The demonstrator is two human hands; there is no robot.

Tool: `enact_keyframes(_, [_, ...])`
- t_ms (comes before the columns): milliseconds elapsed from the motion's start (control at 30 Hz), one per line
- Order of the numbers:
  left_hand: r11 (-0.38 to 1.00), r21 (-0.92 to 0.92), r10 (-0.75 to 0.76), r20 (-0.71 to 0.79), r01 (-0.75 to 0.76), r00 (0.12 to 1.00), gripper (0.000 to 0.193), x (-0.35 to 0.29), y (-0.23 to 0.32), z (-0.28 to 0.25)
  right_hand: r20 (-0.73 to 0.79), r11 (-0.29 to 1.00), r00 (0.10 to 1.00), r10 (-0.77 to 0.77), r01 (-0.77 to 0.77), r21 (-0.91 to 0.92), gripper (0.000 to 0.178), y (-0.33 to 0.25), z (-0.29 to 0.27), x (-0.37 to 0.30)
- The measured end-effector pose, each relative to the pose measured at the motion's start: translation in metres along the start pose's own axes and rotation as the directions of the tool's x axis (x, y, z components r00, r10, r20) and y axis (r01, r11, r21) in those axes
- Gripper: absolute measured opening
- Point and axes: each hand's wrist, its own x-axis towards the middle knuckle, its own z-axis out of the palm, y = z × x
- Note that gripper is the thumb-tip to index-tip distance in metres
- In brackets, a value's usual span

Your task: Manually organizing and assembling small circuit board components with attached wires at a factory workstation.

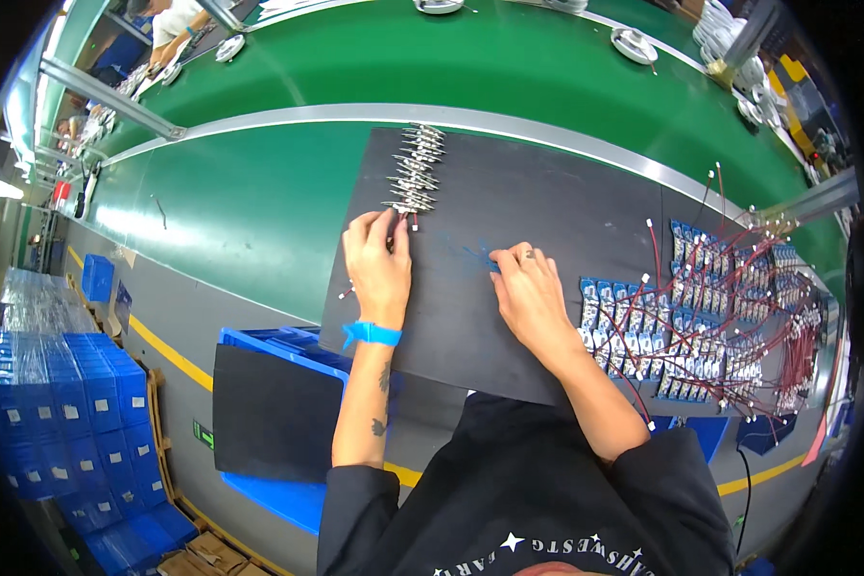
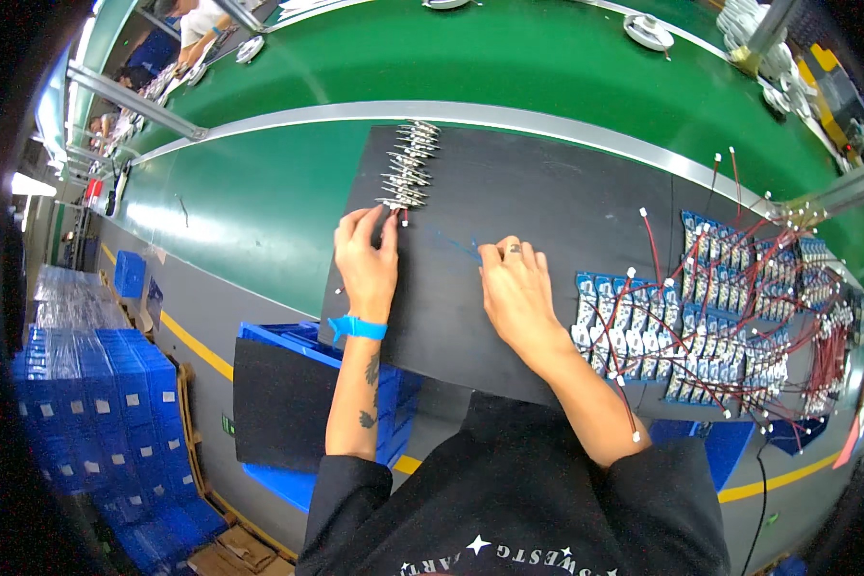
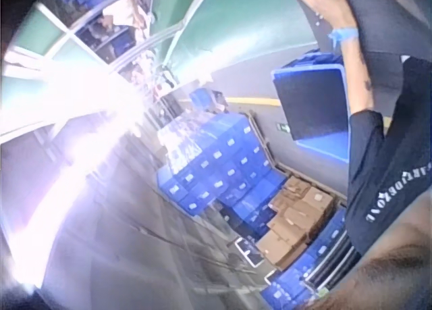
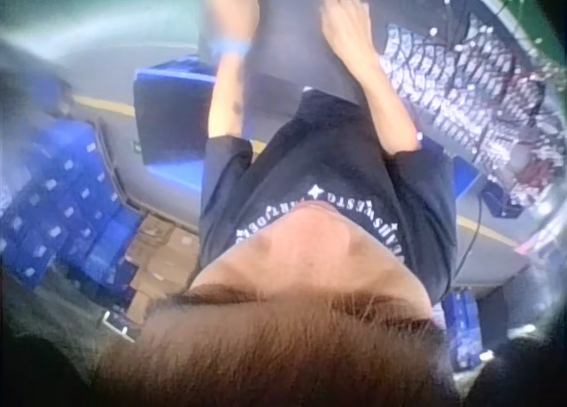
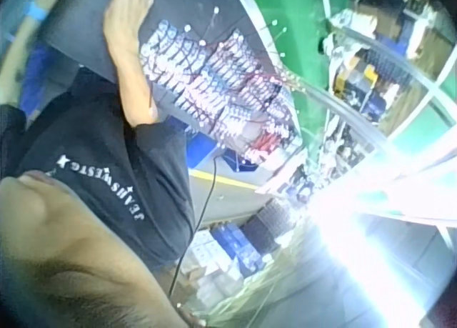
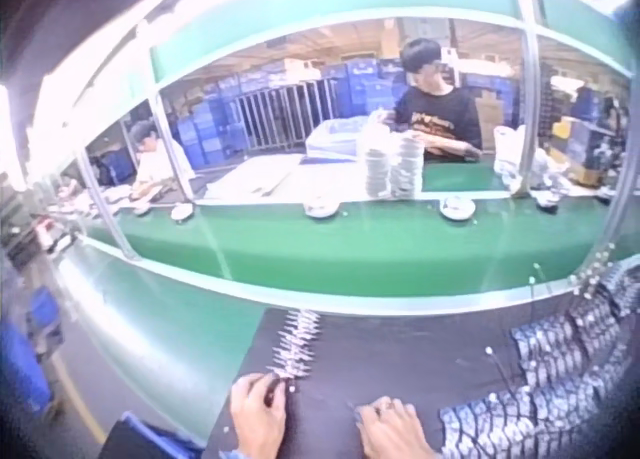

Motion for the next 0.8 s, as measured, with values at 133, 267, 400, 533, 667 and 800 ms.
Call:
enact_keyframes(133, [0.978,-0.182,0.121,0.122,-0.097,0.985,0.019,-0.018,0.034,-0.018,-0.054,0.999,0.997,0.05,-0.05,0.015,0.009,0.008,0.003,-0.009])
enact_keyframes(267, [0.97,-0.234,0.152,0.4,-0.059,0.904,0.03,-0.047,0.054,-0.016,-0.178,0.994,0.983,-0.047,0.029,-0.102,0.008,0.003,-0.007,-0.01])
enact_keyframes(400, [0.964,-0.185,0.258,0.501,-0.19,0.826,0.044,-0.061,0.062,-0.001,-0.027,0.985,0.996,0.09,-0.093,-0.143,0.016,0.004,-0.003,-0.012])
enact_keyframes(533, [0.934,-0.114,0.342,0.563,-0.339,0.752,0.051,-0.063,0.076,0.008,-0.181,1.0,0.983,0.004,-0.001,0.017,0.013,-0.005,-0.037,-0.047])
enact_keyframes(667, [0.896,-0.186,0.432,0.576,-0.404,0.694,0.051,-0.067,0.092,0.021,0.185,0.897,0.98,0.071,-0.144,0.417,0.01,-0.015,-0.084,-0.137])
enact_keyframes(800, [0.845,-0.339,0.534,0.497,-0.413,0.684,0.046,-0.056,0.121,0.037,0.444,0.652,0.745,0.497,-0.659,0.375,0.022,0.007,-0.081,-0.194])
